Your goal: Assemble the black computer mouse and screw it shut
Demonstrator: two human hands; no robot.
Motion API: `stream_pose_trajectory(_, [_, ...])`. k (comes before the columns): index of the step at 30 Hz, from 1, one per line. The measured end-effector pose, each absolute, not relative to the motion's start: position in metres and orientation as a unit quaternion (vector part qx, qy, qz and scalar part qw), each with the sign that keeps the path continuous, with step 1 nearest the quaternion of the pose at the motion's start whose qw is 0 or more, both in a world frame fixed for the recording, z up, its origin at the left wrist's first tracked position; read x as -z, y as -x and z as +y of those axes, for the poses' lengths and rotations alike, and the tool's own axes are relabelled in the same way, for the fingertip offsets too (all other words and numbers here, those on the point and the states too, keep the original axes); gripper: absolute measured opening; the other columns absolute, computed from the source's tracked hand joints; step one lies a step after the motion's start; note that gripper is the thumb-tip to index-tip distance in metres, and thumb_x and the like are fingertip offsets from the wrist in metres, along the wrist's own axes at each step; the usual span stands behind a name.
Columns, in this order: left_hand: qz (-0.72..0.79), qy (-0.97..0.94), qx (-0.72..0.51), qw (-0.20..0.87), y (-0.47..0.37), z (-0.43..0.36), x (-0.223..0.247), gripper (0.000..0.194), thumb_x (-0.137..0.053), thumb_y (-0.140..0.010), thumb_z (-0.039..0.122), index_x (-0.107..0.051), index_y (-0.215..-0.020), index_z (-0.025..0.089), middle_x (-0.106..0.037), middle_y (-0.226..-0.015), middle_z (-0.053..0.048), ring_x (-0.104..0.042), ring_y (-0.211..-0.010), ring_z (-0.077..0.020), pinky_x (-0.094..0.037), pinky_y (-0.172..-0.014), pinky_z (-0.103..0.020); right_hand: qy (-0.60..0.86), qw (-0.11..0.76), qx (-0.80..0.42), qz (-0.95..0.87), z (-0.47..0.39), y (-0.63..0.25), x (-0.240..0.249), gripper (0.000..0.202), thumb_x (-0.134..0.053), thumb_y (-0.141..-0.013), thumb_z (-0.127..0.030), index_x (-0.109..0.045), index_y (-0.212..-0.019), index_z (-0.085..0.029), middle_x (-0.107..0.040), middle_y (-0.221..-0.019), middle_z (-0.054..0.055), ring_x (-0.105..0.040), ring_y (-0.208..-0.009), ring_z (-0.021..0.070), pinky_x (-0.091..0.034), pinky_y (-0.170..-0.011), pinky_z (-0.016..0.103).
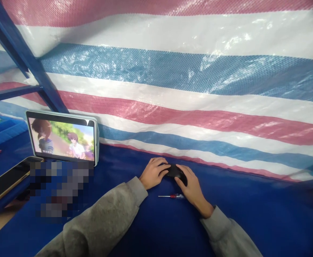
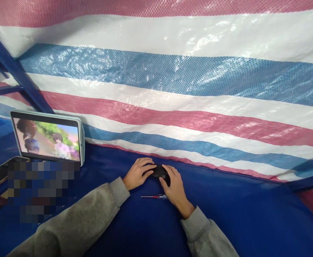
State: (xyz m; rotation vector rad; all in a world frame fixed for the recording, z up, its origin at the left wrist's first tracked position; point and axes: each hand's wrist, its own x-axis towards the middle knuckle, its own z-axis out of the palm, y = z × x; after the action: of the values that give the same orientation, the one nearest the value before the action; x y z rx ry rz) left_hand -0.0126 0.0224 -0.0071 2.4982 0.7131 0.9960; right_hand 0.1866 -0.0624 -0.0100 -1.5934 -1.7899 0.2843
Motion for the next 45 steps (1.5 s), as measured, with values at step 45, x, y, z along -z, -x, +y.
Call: stream_pose_trajectory(45, [0.270,-0.861,-0.385,0.192,0.0095,0.0260,0.0094,0.014,-0.060,-0.094,0.024,-0.068,-0.085,0.020,-0.072,-0.099,-0.003,-0.064,-0.102,-0.0200,-0.044,-0.090,-0.035,0.611,0.364,-0.108,-0.695,-0.0627,-0.1878,0.0123,0.043,-0.052,-0.090,-0.040,-0.055,-0.130,-0.022,-0.061,-0.125,0.012,-0.057,-0.116,0.0269,-0.045,-0.101,0.046])
